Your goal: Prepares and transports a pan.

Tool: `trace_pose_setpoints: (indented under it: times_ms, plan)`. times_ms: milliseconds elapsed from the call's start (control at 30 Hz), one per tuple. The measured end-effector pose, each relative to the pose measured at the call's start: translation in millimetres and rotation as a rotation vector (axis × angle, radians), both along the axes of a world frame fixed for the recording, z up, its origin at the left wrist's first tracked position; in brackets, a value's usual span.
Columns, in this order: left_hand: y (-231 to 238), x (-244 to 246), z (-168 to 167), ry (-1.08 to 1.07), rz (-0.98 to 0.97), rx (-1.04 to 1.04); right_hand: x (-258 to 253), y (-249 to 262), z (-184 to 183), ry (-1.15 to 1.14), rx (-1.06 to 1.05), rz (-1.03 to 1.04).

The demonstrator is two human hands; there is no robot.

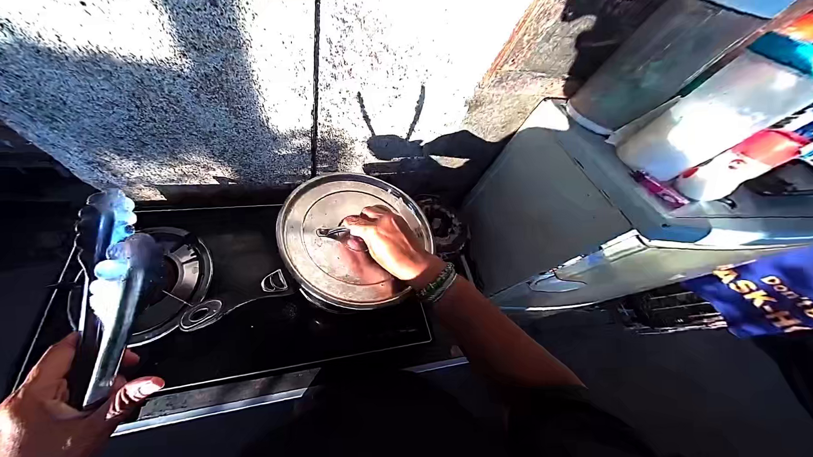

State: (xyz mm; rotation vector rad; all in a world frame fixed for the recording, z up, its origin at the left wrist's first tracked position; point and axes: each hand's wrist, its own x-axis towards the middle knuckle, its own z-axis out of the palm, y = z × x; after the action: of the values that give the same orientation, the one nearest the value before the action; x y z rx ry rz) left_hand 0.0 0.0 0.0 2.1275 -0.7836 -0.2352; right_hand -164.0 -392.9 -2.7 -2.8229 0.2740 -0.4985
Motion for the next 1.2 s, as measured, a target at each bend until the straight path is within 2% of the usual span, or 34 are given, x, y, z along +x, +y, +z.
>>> trace_pose_setpoints:
  times_ms: [133, 233, 333, 467, 633, 733, 800, 833, 867, 900, 933, 967, 1000, 1067, 1167, 1200]
  plan:
    - [-36.3, -6.5, -4.4, 0.040, -0.007, -0.039, 11.7, 2.5, -23.5, 0.161, -0.027, -0.008]
    - [-57.6, -15.8, -15.0, 0.277, -0.040, -0.264, 15.6, 7.9, -32.5, 0.202, -0.043, -0.048]
    - [-71.1, -23.3, -24.0, 0.555, -0.163, -0.513, 17.4, 13.2, -34.5, 0.203, -0.073, -0.068]
    - [-87.8, -31.3, -27.5, 0.715, -0.302, -0.625, 23.1, 7.4, -48.4, 0.229, -0.067, -0.078]
    - [-108.5, -39.4, -25.1, 0.739, -0.357, -0.620, 20.5, 6.5, -53.9, 0.178, -0.061, -0.090]
    - [-124.5, -42.3, -25.3, 0.604, -0.374, -0.535, 14.2, 10.1, -43.5, 0.188, -0.025, -0.141]
    - [-139.1, -44.8, -25.8, 0.494, -0.369, -0.495, 6.3, 20.6, -32.1, 0.033, 0.140, -0.160]
    - [-148.3, -47.0, -26.3, 0.450, -0.360, -0.489, 2.3, 28.9, -28.9, -0.119, 0.305, -0.127]
    - [-158.8, -50.2, -26.4, 0.410, -0.351, -0.494, -2.4, 39.9, -25.1, -0.242, 0.534, -0.048]
    - [-170.3, -54.6, -26.1, 0.388, -0.348, -0.513, -8.8, 52.0, -19.0, -0.267, 0.786, 0.068]
    - [-181.7, -60.0, -25.2, 0.380, -0.342, -0.525, -15.6, 62.6, -13.1, -0.217, 0.981, 0.214]
    - [-192.7, -65.2, -23.9, 0.372, -0.335, -0.518, -20.3, 71.7, -10.2, -0.181, 1.073, 0.354]
    - [-203.3, -69.4, -24.2, 0.343, -0.339, -0.499, -22.7, 78.7, -12.6, -0.194, 1.043, 0.440]
    - [-221.0, -75.6, -27.3, 0.274, -0.392, -0.476, -26.0, 86.5, -22.3, -0.299, 0.966, 0.442]
    - [-220.8, -62.3, -26.0, 0.207, -0.586, -0.357, -37.8, 78.8, -20.3, -0.320, 1.110, 0.359]
    - [-217.4, -50.4, -22.6, 0.111, -0.639, -0.304, -44.3, 72.1, -16.5, -0.308, 1.150, 0.276]
